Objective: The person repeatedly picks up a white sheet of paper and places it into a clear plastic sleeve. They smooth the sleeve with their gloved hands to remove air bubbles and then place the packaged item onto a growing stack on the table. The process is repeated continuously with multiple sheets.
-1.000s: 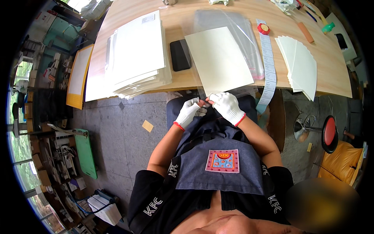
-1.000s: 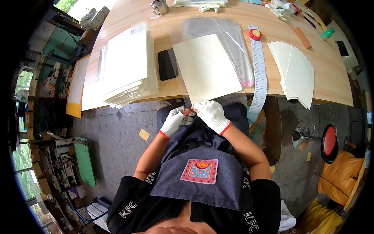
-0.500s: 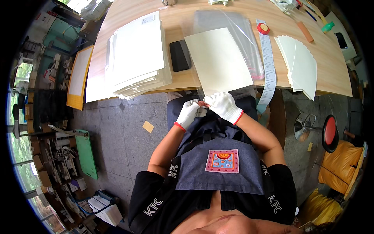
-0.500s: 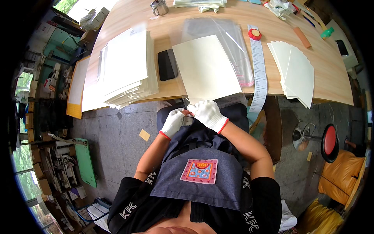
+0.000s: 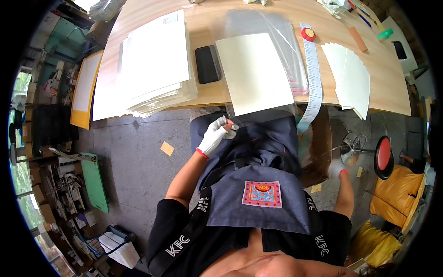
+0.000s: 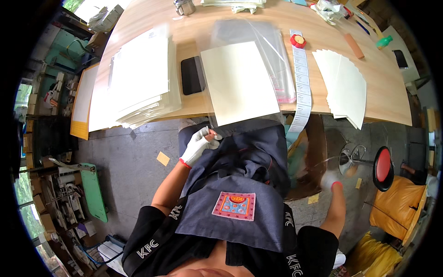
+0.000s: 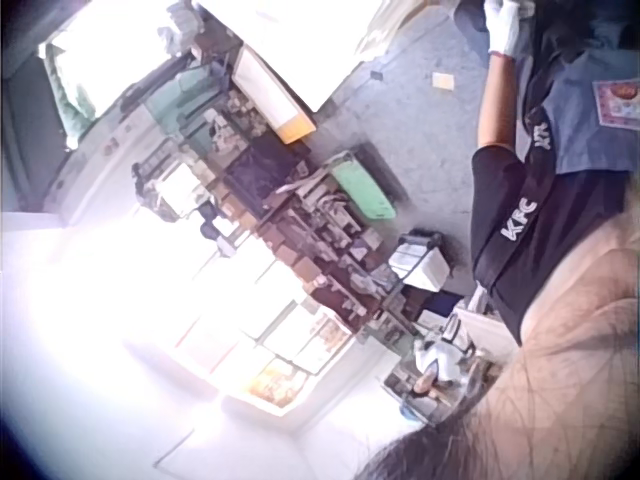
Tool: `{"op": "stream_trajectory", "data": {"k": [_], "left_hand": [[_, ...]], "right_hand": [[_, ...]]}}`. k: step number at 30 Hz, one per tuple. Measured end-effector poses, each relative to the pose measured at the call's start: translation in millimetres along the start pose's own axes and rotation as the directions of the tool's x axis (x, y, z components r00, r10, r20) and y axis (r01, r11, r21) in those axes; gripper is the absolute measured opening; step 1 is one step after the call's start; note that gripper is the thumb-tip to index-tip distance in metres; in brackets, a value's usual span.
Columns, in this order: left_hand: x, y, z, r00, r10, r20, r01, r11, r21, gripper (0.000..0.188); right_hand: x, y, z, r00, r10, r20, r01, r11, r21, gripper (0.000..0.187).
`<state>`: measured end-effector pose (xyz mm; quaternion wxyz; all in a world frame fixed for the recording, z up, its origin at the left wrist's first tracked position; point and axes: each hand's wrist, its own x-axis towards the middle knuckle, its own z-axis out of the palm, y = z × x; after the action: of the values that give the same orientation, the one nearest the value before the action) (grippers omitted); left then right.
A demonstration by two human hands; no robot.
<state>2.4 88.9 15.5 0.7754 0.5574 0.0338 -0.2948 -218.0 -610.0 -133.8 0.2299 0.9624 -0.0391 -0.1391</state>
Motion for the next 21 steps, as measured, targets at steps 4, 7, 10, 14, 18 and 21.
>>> {"op": "stream_trajectory", "data": {"k": [4,7,10,14,18,21], "left_hand": [[-21,-6,-5,0.961,0.188,-0.204,-0.078,0.889,0.452,0.013],[-13,4,2,0.642,0.763,0.076,-0.240,0.105,0.965,0.027],[3,17,2,0.607,0.713,0.351,-0.340,-0.166,0.926,0.026],[11,25,-1,0.532,0.696,0.483,-0.464,-0.238,0.853,0.023],[9,12,-3,0.472,0.790,0.392,-0.508,-0.119,0.853,0.026],[2,-7,-5,0.560,0.816,0.144,-0.412,0.123,0.903,0.025]], "right_hand": [[22,-103,-78,0.692,-0.368,0.621,0.292,0.930,0.225,0.034],[57,-153,-253,0.992,0.043,0.116,-0.101,0.820,0.563,0.034],[92,-191,-330,0.916,0.167,-0.366,0.250,0.475,0.844,0.023],[110,-227,-417,0.638,-0.224,-0.737,0.649,0.671,0.358,0.054],[139,-243,-406,0.555,-0.223,-0.801,0.688,0.664,0.292,0.042],[151,-250,-381,0.593,-0.130,-0.794,0.679,0.610,0.408,0.024]]}}
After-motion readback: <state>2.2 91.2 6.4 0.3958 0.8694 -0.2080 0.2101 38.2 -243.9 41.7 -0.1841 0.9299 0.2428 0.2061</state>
